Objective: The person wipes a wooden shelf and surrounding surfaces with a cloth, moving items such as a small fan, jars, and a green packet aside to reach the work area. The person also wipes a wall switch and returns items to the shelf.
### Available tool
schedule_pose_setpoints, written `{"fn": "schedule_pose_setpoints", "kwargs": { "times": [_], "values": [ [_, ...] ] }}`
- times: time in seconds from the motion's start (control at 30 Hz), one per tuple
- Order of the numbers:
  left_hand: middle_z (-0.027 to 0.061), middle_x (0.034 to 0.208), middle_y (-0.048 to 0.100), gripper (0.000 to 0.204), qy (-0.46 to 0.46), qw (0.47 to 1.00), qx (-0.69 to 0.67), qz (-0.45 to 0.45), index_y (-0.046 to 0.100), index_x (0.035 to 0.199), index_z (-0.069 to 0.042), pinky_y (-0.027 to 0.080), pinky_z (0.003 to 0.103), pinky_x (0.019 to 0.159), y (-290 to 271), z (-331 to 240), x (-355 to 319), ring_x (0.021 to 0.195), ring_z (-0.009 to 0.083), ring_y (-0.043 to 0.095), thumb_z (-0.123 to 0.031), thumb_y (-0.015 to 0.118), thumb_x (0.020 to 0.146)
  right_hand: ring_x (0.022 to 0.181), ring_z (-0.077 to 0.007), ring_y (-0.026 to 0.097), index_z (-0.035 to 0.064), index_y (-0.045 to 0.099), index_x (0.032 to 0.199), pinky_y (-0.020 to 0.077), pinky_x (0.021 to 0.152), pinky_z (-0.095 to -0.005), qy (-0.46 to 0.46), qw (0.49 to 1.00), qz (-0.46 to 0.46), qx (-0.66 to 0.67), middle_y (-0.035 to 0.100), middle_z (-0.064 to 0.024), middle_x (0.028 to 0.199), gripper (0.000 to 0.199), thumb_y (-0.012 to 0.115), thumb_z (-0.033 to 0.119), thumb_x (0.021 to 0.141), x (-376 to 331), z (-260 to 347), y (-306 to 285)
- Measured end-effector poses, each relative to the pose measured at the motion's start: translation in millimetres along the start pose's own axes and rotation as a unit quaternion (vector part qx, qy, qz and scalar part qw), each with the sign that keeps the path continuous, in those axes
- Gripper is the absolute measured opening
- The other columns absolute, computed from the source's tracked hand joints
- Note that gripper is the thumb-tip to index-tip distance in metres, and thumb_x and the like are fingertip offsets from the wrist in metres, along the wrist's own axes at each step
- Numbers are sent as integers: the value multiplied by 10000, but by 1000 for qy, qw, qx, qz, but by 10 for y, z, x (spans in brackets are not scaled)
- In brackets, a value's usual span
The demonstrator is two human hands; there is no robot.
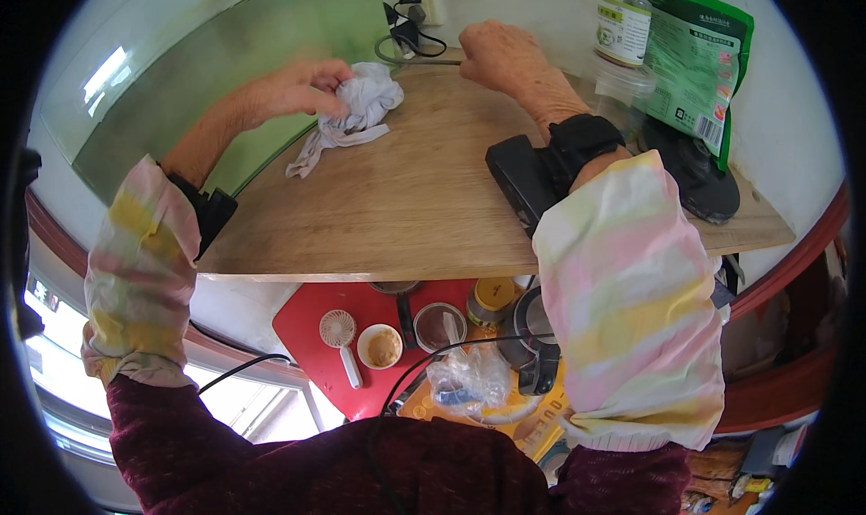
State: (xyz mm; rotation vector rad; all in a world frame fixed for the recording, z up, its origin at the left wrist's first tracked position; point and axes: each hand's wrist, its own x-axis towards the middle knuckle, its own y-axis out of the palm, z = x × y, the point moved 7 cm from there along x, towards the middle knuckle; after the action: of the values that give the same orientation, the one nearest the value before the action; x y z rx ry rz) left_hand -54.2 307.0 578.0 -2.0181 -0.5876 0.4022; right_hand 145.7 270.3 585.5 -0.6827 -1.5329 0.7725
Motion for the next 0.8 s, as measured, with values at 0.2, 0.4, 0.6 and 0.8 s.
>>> {"fn": "schedule_pose_setpoints", "kwargs": {
  "times": [0.2,0.4,0.6,0.8],
  "values": [
    [105,1258,515,479,14,998,50,30,390,1356,-74,332,285,989,339,67,260,1147,211,464,-269,455,924,739,-326,567,32,552,731,449,628,-414,24,999,-27,35,599,-132,747,101,566,130,710,9,-97,-36],
    [167,1288,490,487,-50,961,272,26,318,1389,-54,382,318,943,225,266,1054,1104,245,504,-284,362,963,757,-331,569,33,562,748,452,637,-414,36,998,-37,36,607,-136,769,101,553,129,718,24,-125,-28],
    [184,1262,501,462,24,982,178,-57,356,1366,-81,384,353,952,350,104,1597,1120,275,499,-299,372,960,761,-347,570,31,575,757,455,633,-423,37,997,-56,45,610,-146,770,93,542,109,718,11,-148,-61],
    [159,1252,503,495,164,979,122,23,439,1315,-90,384,369,956,715,-559,1248,1115,297,490,-357,494,902,772,-342,577,32,585,773,460,643,-426,57,997,-20,43,611,-147,774,94,556,102,718,25,-150,-35]
  ]
}}
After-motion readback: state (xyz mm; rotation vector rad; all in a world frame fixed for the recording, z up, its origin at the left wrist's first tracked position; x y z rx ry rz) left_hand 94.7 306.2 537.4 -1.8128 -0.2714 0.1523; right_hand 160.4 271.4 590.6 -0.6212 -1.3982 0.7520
